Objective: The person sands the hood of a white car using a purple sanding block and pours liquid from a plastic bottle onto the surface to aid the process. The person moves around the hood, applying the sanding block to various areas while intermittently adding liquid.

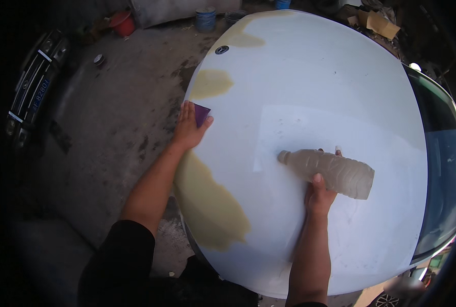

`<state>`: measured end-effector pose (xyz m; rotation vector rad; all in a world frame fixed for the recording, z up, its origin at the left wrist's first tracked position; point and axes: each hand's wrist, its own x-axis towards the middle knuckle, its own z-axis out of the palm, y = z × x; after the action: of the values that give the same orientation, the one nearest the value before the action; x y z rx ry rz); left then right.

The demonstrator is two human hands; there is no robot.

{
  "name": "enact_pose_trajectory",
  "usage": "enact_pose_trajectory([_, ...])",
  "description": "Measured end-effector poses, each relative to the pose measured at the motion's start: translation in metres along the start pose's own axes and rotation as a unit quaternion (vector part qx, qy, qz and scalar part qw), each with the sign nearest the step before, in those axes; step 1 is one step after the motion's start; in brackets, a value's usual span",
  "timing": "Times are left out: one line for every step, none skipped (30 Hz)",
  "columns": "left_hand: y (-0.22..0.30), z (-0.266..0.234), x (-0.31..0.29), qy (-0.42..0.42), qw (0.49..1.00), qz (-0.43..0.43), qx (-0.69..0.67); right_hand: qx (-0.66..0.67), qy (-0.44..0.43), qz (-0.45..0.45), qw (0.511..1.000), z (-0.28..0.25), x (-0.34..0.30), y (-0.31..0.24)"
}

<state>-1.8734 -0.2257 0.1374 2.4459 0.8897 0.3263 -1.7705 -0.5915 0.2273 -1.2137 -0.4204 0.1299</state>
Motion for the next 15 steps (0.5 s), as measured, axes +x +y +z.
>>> enact_pose_trajectory([0.011,0.001,-0.015,-0.031,0.999,0.010,0.009,-0.014,0.006,-0.003,1.000,-0.009,-0.001,0.001])
enact_pose_trajectory([0.012,0.006,-0.040,-0.031,0.998,0.037,0.032,-0.019,0.008,-0.011,1.000,-0.012,0.002,0.002])
enact_pose_trajectory([0.010,0.014,-0.068,-0.033,0.996,0.064,0.054,-0.020,0.009,-0.005,1.000,-0.014,0.002,0.002])
enact_pose_trajectory([0.012,0.019,-0.085,-0.045,0.995,0.074,0.059,-0.028,0.011,0.001,1.000,-0.018,0.001,-0.002])
enact_pose_trajectory([0.013,0.016,-0.099,-0.052,0.993,0.082,0.067,-0.030,0.009,0.007,0.999,-0.018,0.002,-0.003])
enact_pose_trajectory([0.015,0.015,-0.102,-0.060,0.991,0.091,0.075,-0.030,0.011,-0.001,0.999,-0.017,0.004,-0.004])
enact_pose_trajectory([0.011,0.014,-0.089,-0.050,0.994,0.083,0.056,-0.029,0.008,-0.005,1.000,-0.013,0.003,-0.003])
enact_pose_trajectory([0.008,0.013,-0.059,-0.040,0.996,0.077,0.036,-0.028,0.007,-0.010,1.000,-0.010,0.003,-0.003])
enact_pose_trajectory([0.003,0.008,-0.036,-0.032,0.997,0.068,0.019,-0.024,0.003,-0.007,1.000,-0.005,0.004,-0.003])
enact_pose_trajectory([0.001,0.000,-0.024,-0.027,0.999,0.046,0.011,-0.020,-0.002,0.000,1.000,-0.001,0.005,-0.003])
enact_pose_trajectory([0.001,-0.006,-0.016,-0.022,0.999,0.023,0.005,-0.016,-0.007,0.007,1.000,0.004,0.003,-0.002])
enact_pose_trajectory([0.004,-0.006,-0.010,-0.015,1.000,0.006,-0.010,-0.018,-0.005,0.002,1.000,0.005,0.004,-0.002])
enact_pose_trajectory([0.005,0.003,-0.027,-0.027,0.999,0.020,0.010,-0.023,0.005,-0.005,1.000,0.001,0.004,-0.004])
enact_pose_trajectory([0.002,0.009,-0.060,-0.037,0.998,0.035,0.037,-0.022,0.014,-0.011,1.000,-0.001,0.004,-0.004])
enact_pose_trajectory([0.001,0.014,-0.079,-0.047,0.996,0.052,0.059,-0.026,0.019,-0.015,0.999,-0.004,0.003,-0.007])
